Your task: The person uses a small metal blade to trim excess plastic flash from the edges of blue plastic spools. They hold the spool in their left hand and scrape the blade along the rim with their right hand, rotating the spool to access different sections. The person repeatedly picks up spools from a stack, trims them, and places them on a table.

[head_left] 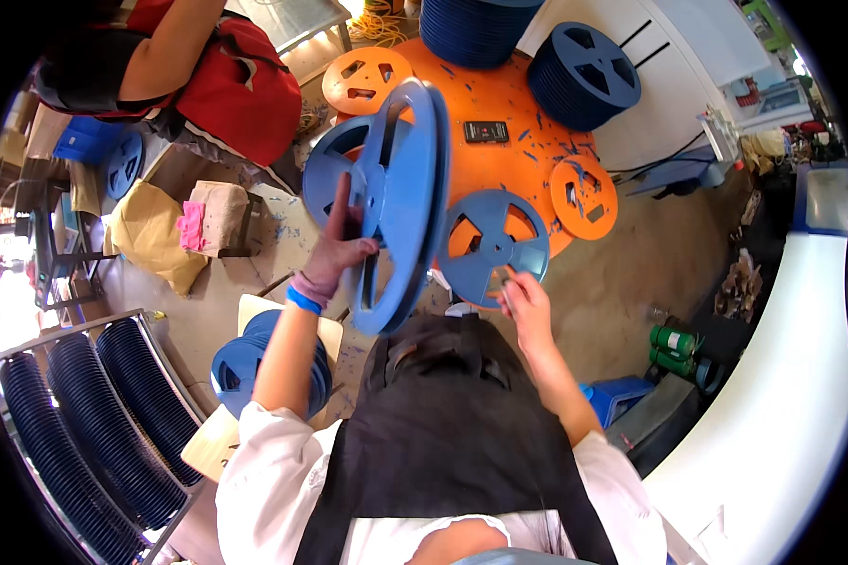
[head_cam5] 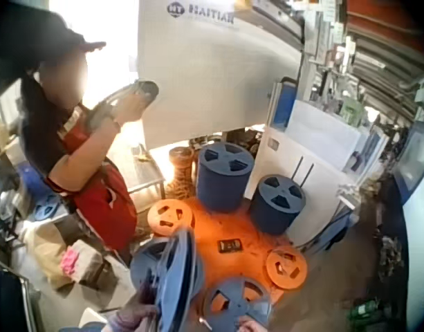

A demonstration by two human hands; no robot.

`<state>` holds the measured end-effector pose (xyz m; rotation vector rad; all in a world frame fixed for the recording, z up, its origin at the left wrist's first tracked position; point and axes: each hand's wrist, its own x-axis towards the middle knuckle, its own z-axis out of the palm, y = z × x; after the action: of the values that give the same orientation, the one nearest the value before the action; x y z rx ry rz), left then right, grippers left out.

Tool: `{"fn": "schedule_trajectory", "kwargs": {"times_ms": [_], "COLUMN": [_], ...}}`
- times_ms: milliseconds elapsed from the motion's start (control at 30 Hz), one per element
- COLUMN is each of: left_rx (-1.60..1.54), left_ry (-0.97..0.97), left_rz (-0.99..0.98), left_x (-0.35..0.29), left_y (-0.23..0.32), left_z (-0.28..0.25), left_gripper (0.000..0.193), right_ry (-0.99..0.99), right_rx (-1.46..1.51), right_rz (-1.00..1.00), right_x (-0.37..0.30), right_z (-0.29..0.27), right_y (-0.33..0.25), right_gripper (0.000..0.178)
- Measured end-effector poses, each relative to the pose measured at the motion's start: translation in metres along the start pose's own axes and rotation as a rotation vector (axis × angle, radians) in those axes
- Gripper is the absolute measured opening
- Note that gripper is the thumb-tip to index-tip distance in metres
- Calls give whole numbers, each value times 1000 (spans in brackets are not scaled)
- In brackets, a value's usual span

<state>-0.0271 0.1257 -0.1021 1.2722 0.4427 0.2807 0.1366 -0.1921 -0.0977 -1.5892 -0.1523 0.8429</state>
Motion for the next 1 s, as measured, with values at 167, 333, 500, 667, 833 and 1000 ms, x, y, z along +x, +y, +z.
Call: {"fn": "schedule_trajectory", "kwargs": {"times_ms": [167, 333, 500, 667, 833, 1000], "left_rx": [-654, -917, -843, -782, -667, -641], "left_ry": [-57, -19, 36, 115, -1, -40], "left_rz": [39, 35, 79, 34, 118, 66], "left_x": [-59, -84, -87, -82, -91, -103], "left_y": [39, 35, 41, 49, 23, 7], "left_z": [90, 124, 138, 148, 139, 136], "left_gripper": [94, 84, 83, 76, 95, 106], "right_ry": [-342, -346, -203, -163, -278, -346], "right_rx": [-235, -497, -743, -943, -1042, -1058], "right_rz": [-176, -518, -936, -1029, -894, -796], "right_x": [-29, -56, -63, -75, -91, -108], "right_z": [61, 84, 92, 86, 73, 61], "right_y": [-104, -141, -147, -160, -168, -162], "right_gripper": [12, 10, 12, 11, 12, 13]}}
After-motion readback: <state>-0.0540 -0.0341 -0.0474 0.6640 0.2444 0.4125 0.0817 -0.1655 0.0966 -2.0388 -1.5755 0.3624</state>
